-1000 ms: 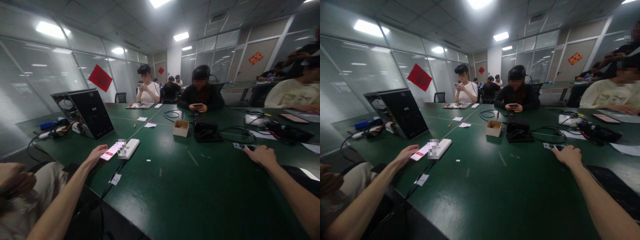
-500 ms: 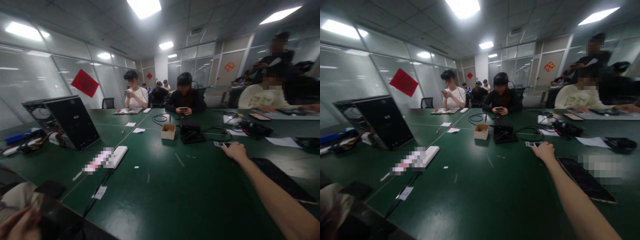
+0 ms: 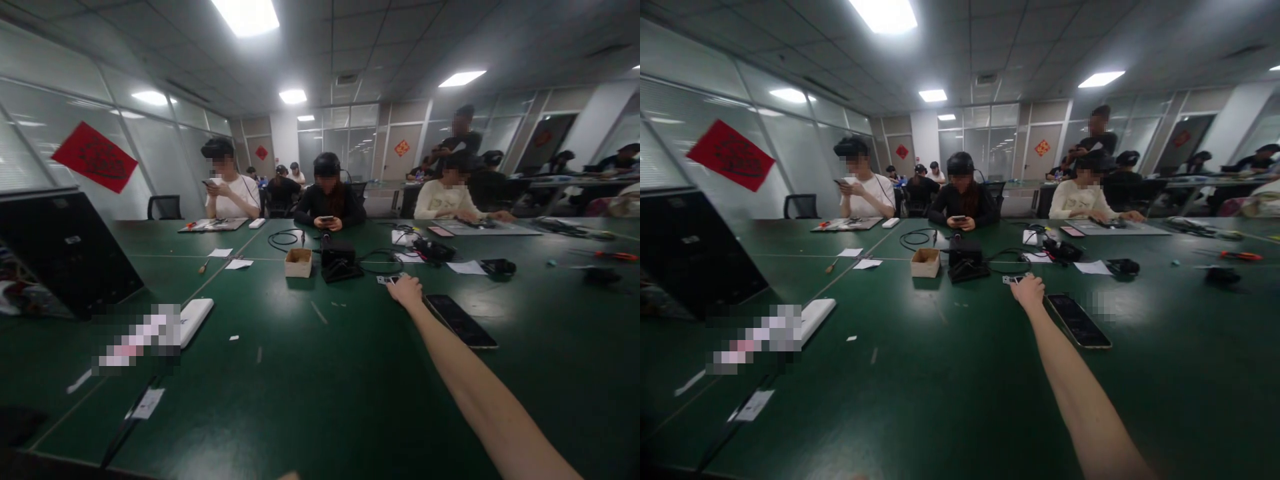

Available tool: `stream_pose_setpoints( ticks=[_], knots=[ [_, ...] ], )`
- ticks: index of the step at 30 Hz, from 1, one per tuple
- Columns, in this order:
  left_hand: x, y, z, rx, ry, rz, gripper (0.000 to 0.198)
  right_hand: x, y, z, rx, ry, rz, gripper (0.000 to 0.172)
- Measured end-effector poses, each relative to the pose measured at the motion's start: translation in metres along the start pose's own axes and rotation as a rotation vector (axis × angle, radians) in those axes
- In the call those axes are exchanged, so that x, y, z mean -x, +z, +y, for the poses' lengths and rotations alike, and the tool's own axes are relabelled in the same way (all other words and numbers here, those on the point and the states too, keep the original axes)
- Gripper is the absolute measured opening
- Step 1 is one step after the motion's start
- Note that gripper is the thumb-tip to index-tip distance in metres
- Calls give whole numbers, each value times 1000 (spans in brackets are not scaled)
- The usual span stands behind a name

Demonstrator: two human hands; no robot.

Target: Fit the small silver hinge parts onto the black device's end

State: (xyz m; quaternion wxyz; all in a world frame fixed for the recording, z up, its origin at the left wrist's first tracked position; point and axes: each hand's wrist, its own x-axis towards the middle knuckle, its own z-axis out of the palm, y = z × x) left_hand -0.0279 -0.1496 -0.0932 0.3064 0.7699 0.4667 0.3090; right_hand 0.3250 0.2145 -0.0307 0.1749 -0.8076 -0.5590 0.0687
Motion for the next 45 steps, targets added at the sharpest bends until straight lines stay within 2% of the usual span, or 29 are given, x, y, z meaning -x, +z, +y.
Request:
stream_pose_setpoints(
  ticks=[3,4,5,6,7,8,10,11,14,17,21,29,38,45],
  knots=[
    [-75,-18,113,-25,111,-130,18,3,-3,1,-7,13,-7,71],
    [-98,-23,140,-57,133,-162,16,4,-5,1,-10,10,-14,71],
    [-121,-28,158,-88,136,-173,15,5,-6,2,-14,4,-23,70],
    [-142,-31,166,-123,126,-177,17,5,-8,4,-18,-5,-35,68],
    [-162,-34,164,-165,104,-170,19,6,-9,5,-23,-15,-47,66],
    [-181,-35,152,-201,79,-149,20,5,-11,7,-28,-27,-59,64],
    [-211,-35,110,-283,0,-79,18,4,-13,10,-37,-52,-82,61],
    [-223,-36,85,-331,-83,-11,15,3,-14,12,-41,-65,-91,60],
    [-249,-44,25,-397,-199,157,19,0,-15,14,-50,-94,-117,54],
    [-264,-59,-3,-441,-269,267,21,-3,-18,16,-61,-100,-138,47],
    [-273,-72,-14,-464,-286,282,17,-4,-21,16,-71,-102,-135,40],
    [-268,-67,-17,-555,-223,214,13,-10,-30,16,-114,-131,-127,26],
    [-270,-67,-24,-572,-195,169,11,-9,-30,16,-92,-103,-108,25],
    [-271,-69,-21,-575,-214,140,10,-11,-30,19,-79,-101,-93,27]
  ],
)
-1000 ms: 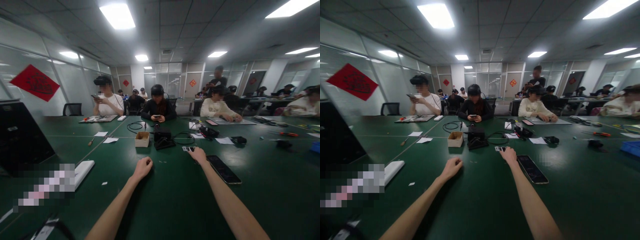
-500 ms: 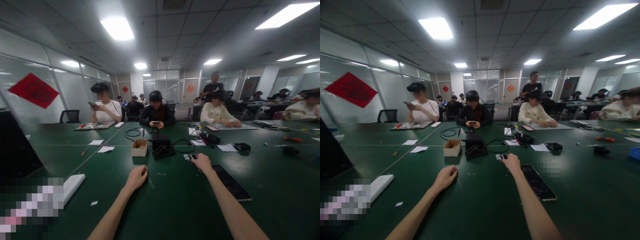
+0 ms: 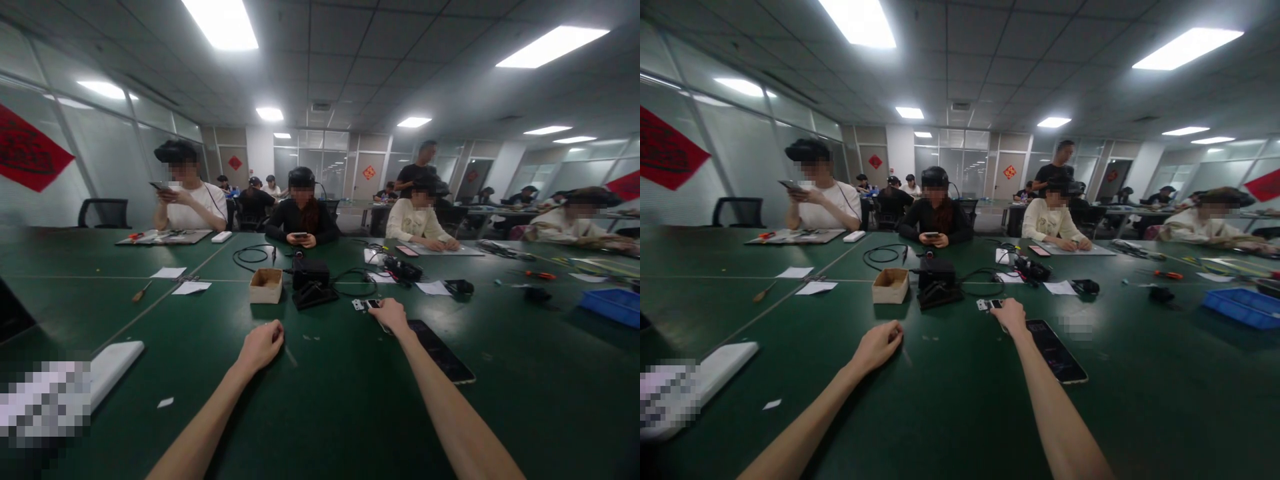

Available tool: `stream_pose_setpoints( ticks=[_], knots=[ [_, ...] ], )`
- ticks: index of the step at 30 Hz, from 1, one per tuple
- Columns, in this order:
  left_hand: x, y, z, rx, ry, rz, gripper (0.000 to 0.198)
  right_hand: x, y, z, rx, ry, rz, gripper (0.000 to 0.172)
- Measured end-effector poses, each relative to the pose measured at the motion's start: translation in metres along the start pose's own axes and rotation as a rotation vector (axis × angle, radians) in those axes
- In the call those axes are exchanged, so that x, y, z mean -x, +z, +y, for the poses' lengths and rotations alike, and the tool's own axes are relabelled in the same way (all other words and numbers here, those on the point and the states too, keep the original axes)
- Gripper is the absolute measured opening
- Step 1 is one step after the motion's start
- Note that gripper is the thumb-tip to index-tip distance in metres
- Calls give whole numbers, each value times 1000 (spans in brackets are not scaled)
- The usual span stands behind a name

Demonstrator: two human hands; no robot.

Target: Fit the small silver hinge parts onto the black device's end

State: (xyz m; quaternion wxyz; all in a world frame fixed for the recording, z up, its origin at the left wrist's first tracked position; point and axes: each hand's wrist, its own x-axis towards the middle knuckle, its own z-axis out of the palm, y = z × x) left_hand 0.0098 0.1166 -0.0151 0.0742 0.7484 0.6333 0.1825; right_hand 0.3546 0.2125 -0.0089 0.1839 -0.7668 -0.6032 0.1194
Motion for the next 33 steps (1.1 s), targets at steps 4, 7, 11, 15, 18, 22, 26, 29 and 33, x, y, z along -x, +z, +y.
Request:
stream_pose_setpoints(
  ticks=[4,7,11,15,18,22,26,29,33],
  knots=[
    [0,2,0,-35,1,10,10,1,3,0,3,0,21,29],
    [0,3,0,-55,-1,22,9,1,5,-1,6,-13,39,28],
    [0,3,0,-62,-4,23,8,2,5,-1,20,-18,64,29],
    [0,2,1,-64,0,18,8,6,3,-1,53,-15,121,34],
    [0,2,1,-67,3,17,8,10,3,-3,75,-45,161,37],
    [0,2,1,-69,8,15,8,13,6,-6,114,-96,195,35],
    [0,2,1,-70,6,17,9,14,8,-7,150,-153,216,29],
    [1,2,1,-68,5,15,10,15,8,-7,163,-195,233,27],
    [1,1,1,-67,3,15,9,15,7,-6,150,-231,248,26]
  ],
)
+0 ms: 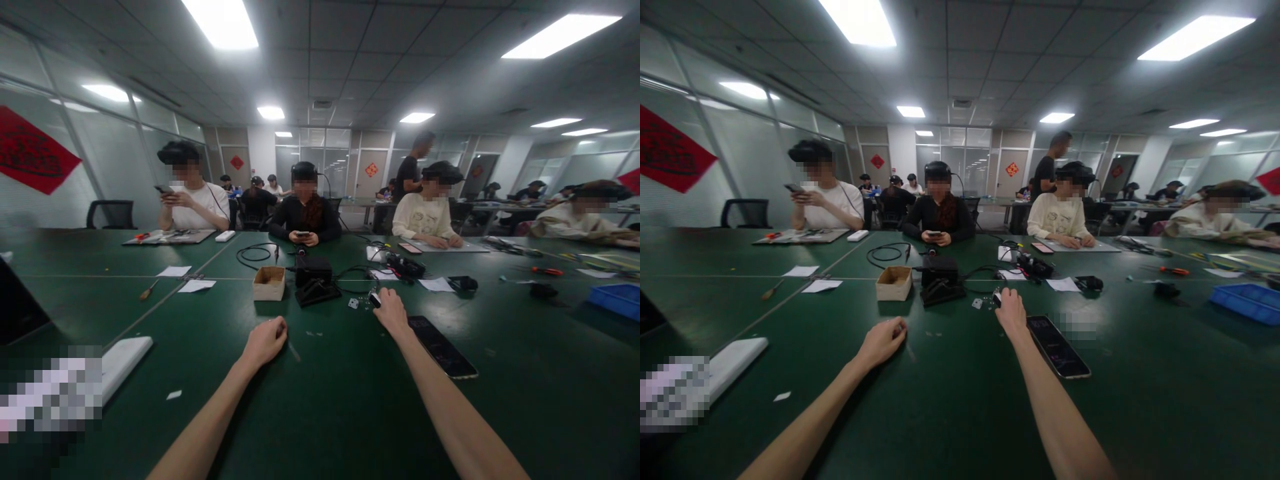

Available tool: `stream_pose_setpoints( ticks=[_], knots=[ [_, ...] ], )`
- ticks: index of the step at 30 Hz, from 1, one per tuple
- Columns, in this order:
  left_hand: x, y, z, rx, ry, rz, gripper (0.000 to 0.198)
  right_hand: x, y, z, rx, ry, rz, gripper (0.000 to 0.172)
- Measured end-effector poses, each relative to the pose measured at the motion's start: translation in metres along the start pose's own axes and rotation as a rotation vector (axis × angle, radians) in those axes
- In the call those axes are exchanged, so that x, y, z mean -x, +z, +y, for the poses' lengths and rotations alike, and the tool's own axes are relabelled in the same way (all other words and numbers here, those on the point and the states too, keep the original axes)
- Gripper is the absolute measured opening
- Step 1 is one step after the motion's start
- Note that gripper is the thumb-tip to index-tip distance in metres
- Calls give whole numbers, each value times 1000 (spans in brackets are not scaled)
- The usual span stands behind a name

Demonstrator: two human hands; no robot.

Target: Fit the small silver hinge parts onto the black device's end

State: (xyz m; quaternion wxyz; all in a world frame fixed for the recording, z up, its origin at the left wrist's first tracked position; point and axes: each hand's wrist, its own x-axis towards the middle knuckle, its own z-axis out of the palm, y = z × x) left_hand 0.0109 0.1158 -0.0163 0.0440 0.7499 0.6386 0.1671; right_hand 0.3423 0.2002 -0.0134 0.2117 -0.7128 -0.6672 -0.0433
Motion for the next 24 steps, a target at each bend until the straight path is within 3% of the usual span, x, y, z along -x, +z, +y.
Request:
stream_pose_setpoints(
  ticks=[7,10,14,18,24],
  knots=[
    [0,-1,1,-9,3,4,10,0,-1,0,26,-3,26,25],
    [0,-1,1,-12,7,2,10,-6,-7,1,-100,64,14,28],
    [1,-2,3,-18,6,-9,11,-18,-16,6,-472,287,-185,24],
    [2,-4,4,-22,4,-15,12,-19,-13,13,-651,386,-384,24],
    [2,-3,4,-25,10,-10,12,-16,-6,20,-937,475,-497,25]
  ],
)
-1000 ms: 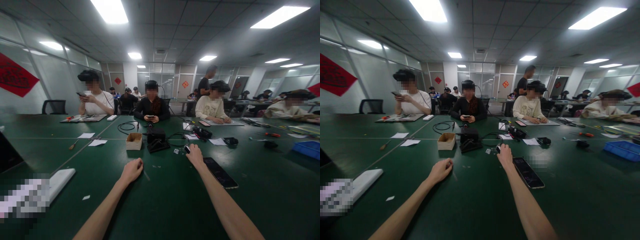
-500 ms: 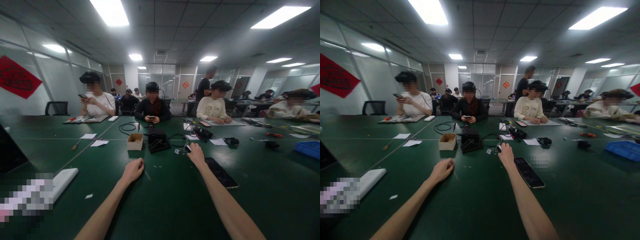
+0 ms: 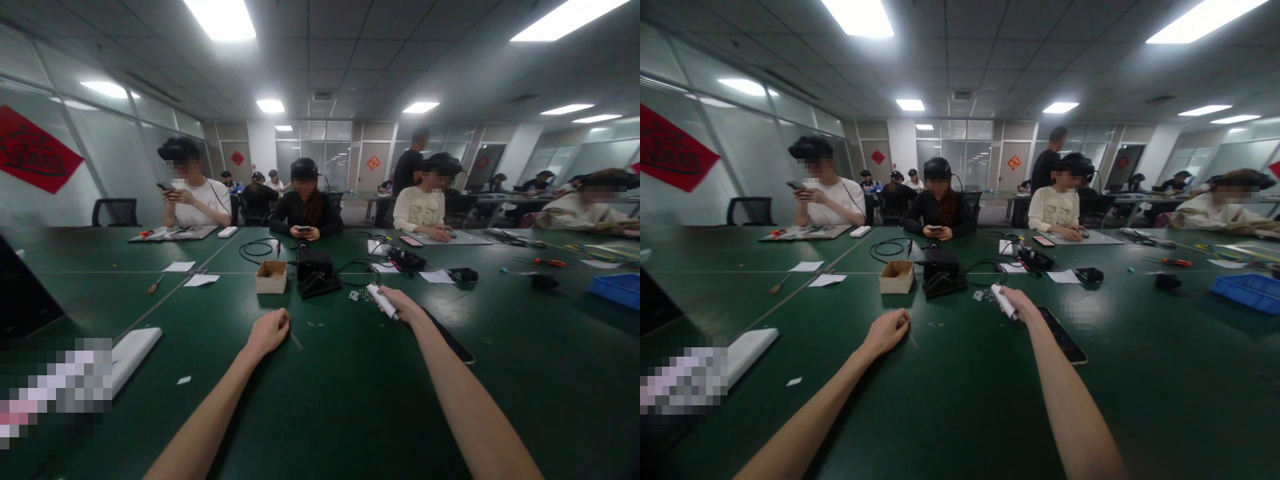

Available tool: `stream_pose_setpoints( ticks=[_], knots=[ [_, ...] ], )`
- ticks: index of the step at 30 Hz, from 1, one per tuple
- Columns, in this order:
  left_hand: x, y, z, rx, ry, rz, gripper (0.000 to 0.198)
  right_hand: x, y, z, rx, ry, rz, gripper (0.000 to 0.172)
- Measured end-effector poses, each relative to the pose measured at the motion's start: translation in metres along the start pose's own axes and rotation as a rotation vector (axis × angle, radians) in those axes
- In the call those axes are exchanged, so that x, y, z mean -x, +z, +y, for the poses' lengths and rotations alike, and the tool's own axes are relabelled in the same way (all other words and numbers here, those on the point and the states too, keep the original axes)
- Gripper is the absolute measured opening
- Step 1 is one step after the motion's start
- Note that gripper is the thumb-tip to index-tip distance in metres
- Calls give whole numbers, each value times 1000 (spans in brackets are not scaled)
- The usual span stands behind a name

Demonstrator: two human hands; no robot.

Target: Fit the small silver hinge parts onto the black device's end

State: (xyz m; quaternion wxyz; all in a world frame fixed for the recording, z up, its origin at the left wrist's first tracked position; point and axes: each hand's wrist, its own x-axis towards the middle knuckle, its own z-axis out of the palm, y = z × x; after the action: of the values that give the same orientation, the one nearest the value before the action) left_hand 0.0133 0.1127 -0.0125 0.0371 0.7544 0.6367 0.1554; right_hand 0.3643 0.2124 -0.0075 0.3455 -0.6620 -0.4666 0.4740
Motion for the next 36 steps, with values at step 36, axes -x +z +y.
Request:
stream_pose_setpoints(
  ticks=[36],
  knots=[
    [63,-15,-24,121,-76,236,18,118,99,-44,833,-294,-265,22]
  ],
)
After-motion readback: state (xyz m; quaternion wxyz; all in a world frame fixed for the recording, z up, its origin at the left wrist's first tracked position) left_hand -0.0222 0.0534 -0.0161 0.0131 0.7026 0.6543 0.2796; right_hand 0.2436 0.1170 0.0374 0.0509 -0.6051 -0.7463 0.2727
